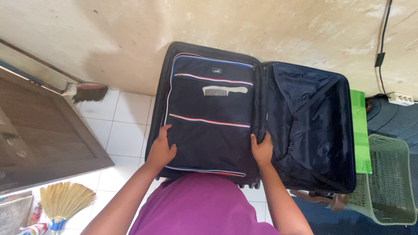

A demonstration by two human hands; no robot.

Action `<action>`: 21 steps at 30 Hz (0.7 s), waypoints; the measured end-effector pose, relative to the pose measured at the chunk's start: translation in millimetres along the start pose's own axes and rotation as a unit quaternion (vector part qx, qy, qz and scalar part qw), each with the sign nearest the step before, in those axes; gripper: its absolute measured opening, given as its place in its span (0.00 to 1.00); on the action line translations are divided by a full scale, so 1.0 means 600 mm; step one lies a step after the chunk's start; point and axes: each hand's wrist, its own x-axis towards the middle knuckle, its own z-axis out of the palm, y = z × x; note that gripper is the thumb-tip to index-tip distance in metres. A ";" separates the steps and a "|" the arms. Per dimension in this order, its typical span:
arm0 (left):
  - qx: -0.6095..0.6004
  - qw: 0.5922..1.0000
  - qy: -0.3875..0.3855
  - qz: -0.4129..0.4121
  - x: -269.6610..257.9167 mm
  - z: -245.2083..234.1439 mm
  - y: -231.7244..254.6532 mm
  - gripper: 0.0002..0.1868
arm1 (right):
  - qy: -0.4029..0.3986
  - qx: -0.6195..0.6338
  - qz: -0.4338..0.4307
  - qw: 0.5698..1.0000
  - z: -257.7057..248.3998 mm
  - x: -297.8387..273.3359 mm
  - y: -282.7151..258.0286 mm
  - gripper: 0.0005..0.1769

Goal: The person unzips a suitcase and removes several folded garments, placing them one by one into a plastic laundry basket.

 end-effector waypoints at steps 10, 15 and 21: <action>-0.117 0.976 -0.072 0.171 0.025 0.013 0.204 0.40 | -0.200 0.221 -0.290 0.909 -0.067 -0.149 -0.271 0.69; -0.159 0.890 -0.212 0.371 -0.002 0.105 0.316 0.37 | -0.072 0.409 -0.062 0.907 -0.068 -0.126 -0.191 0.40; -0.056 0.923 -0.167 0.342 -0.021 0.142 0.266 0.33 | 0.139 0.436 0.072 0.886 -0.176 -0.038 0.029 0.15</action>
